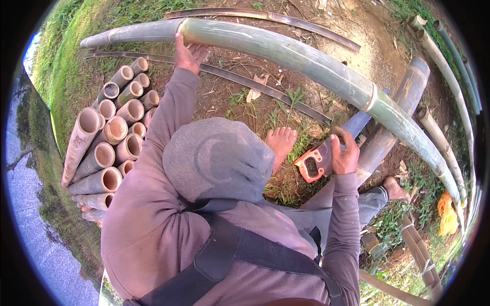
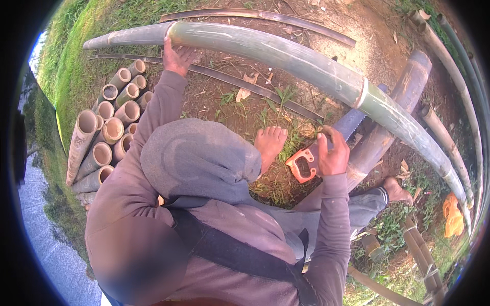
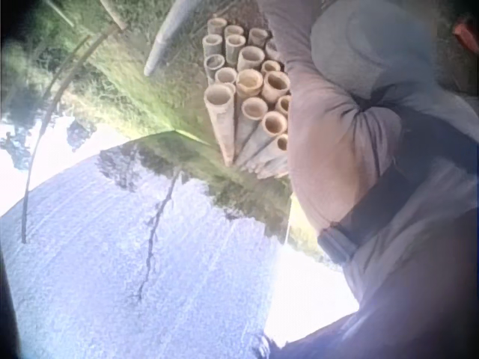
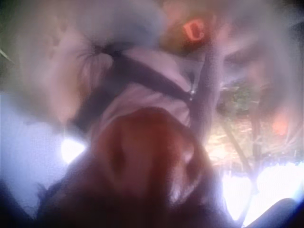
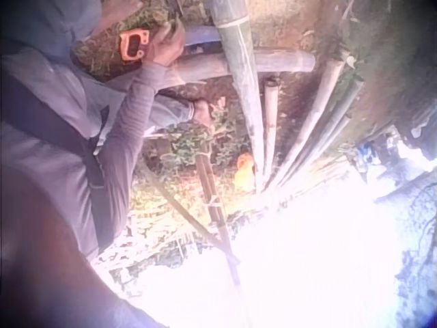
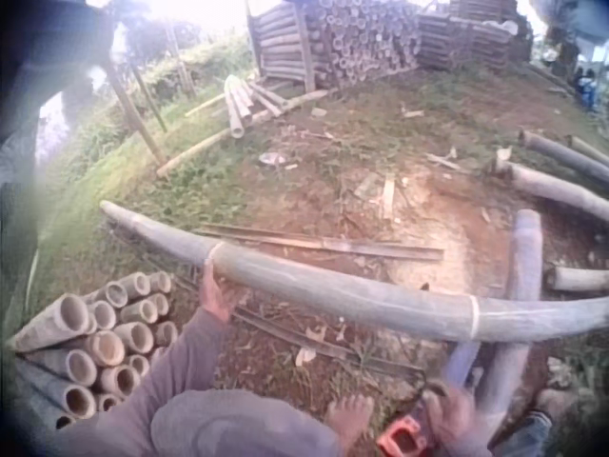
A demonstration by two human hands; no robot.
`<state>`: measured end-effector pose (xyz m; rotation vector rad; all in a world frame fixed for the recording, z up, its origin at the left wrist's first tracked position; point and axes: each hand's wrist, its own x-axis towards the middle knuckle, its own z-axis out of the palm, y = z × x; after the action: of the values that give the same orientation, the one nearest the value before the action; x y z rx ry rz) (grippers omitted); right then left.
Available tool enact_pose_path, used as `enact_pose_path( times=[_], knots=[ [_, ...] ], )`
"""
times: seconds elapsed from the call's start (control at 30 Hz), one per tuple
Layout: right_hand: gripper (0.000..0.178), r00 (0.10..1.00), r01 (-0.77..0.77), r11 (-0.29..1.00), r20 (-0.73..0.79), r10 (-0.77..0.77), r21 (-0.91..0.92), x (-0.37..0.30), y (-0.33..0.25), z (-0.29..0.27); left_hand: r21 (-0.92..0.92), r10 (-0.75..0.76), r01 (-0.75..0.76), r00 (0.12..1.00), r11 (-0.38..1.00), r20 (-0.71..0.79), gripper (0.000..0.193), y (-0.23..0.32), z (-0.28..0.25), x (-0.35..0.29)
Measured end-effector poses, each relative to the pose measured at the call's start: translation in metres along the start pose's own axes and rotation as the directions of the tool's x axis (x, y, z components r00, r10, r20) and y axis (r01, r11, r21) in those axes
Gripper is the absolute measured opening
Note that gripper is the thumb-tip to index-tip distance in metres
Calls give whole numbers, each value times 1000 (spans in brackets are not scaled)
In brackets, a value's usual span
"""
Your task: The person sits on the ground and uses a hand saw to cut long bamboo poles into shorter sections. They repeatedly position the bamboo, saw through it, and stack the cut pieces nearby.
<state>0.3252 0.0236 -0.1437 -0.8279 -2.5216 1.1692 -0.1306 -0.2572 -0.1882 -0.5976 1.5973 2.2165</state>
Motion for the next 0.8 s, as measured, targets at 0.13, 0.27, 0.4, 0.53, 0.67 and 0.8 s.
enact_pose_path(
  times=[0.13,0.27,0.4,0.53,0.67,0.8],
  knots=[
    [43,989,145,919,51,-136,-365,23,35,70,649,30,-152,980,746,195,70,-71,-30,-3],
    [50,991,76,782,132,8,-619,35,36,93,624,-22,-614,721,-483,692,57,-112,-21,-73],
    [36,922,275,694,386,4,-665,44,32,101,406,-269,-641,696,-652,666,47,-70,-17,-71],
    [31,935,244,869,341,-94,-430,26,33,97,412,-57,-656,570,-632,820,36,-67,-54,-74],
    [37,939,207,900,336,-73,-383,22,8,68,464,172,-710,445,-530,879,37,-63,-70,-91],
    [46,904,405,854,281,-322,-326,22,-3,41,404,281,-769,298,-495,912,31,-34,-52,-116]
  ],
)
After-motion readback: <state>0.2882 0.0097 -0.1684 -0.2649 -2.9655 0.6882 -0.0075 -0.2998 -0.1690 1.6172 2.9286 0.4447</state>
